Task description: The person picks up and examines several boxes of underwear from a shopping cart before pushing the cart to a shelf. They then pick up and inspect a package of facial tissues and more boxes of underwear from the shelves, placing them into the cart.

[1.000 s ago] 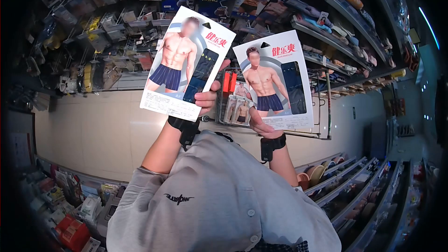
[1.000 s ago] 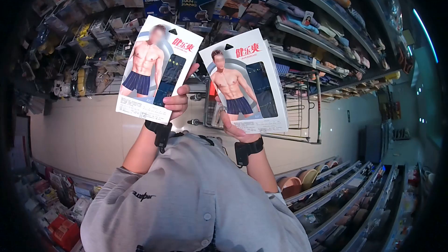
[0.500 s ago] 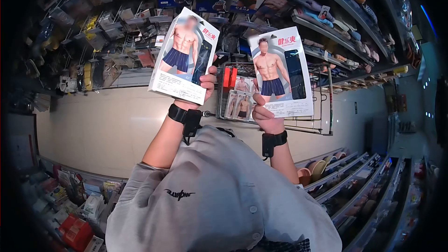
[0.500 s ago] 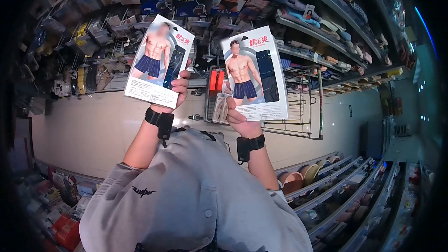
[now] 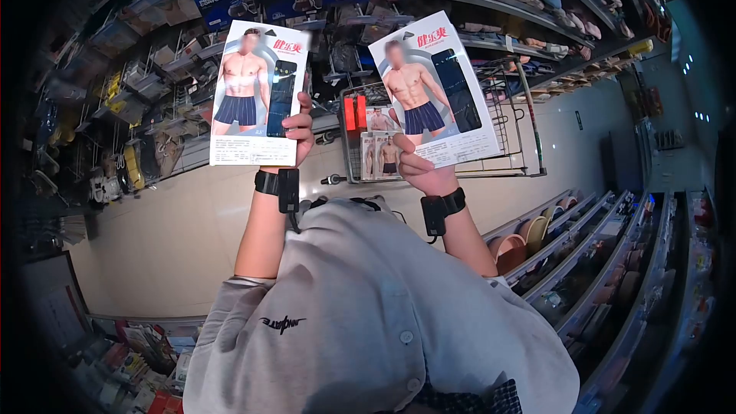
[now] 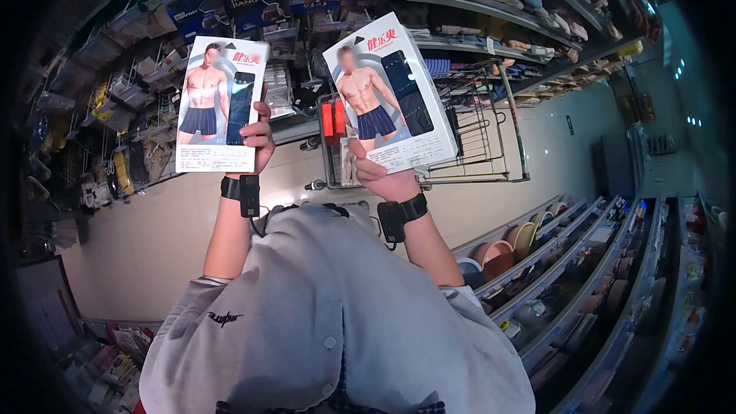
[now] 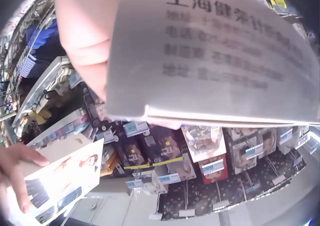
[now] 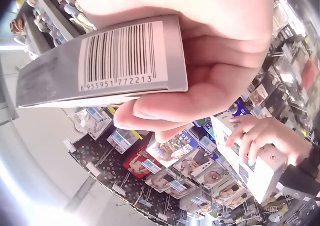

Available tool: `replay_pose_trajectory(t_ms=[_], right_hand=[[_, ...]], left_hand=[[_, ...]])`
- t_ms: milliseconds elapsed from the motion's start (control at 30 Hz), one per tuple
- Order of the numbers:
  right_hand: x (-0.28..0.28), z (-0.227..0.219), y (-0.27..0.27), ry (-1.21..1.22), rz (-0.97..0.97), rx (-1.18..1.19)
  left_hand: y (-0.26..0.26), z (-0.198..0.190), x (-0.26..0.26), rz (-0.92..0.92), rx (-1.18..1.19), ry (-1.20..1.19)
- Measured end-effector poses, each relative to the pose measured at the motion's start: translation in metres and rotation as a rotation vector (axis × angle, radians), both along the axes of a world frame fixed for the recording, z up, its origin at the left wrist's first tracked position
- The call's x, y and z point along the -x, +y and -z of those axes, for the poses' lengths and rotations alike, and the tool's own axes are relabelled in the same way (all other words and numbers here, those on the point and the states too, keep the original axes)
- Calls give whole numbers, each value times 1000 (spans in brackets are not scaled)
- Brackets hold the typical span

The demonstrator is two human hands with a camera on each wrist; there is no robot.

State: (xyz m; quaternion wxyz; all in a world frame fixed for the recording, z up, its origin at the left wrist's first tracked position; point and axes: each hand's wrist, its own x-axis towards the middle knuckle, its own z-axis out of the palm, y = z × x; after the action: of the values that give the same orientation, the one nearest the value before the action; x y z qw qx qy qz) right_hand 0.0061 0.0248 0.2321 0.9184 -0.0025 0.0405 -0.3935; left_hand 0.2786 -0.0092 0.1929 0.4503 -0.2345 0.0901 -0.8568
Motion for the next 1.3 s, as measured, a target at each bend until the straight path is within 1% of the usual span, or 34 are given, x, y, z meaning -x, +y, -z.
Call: replay_pose_trajectory(t_ms=[133, 167, 233, 300, 333, 433, 567, 600, 633, 700, 767, 833, 933, 967, 1033, 1067, 1100, 1167, 1200, 1233, 1267, 1300], right_hand=[[-1, 4, 0, -26, 41, -23], [-1, 5, 0, -27, 51, -20], [-1, 4, 1, -30, 65, -36], [-2, 7, 2, -5, 104, -79], [-4, 1, 2, 0, 123, -29], [-7, 1, 3, -20, 175, -73], [-10, 8, 1, -56, 176, -41], [-11, 9, 1, -61, 158, -20], [-11, 9, 1, -66, 140, 0], [-8, 8, 0, -75, 115, -4], [-7, 8, 1, -16, 127, 5], [-6, 8, 1, -7, 113, 5], [-6, 6, 1, 18, 124, -24], [-7, 6, 0, -9, 103, -46], [-3, 7, -1, -30, 88, -68], [0, 15, -4, 18, 102, -52], [2, 18, -6, 67, 117, -37], [9, 19, -12, 45, 129, -15], [13, 16, -15, 123, 201, -26], [18, 14, -20, 200, 273, -35], [30, 18, -26, 264, 259, -6], [33, 3, -24, 391, 287, 87]], left_hand=[[-8, 8, 3, 54, 113, 2], [-9, 9, 4, 66, 109, 5], [-12, 11, 2, 78, 119, -87], [-14, 20, 1, 100, 108, -51], [-14, 24, 1, 113, 101, -17], [-13, 31, 1, 105, 52, 1], [-11, 41, -2, 76, 40, -1], [-11, 38, -1, 68, 52, -3], [-9, 33, -2, 90, -10, -63], [-6, 27, 3, 83, -33, -70], [-4, 22, 5, 92, -52, -69], [-1, 17, 7, 65, -50, -81], [-4, 25, 8, 97, -66, -140], [-5, 27, 7, 95, -65, -139], [-4, 17, 10, 90, -59, -283], [-2, 12, 10, 45, -83, -419], [-4, 18, 9, -25, -95, -641], [-7, 27, 8, -237, -37, -1108], [-8, 8, 14, -324, -230, -1193], [-6, 0, 17, -378, -206, -1207], [-10, 6, 15, -382, -193, -1261], [-14, 2, 15, -382, -177, -1312]])
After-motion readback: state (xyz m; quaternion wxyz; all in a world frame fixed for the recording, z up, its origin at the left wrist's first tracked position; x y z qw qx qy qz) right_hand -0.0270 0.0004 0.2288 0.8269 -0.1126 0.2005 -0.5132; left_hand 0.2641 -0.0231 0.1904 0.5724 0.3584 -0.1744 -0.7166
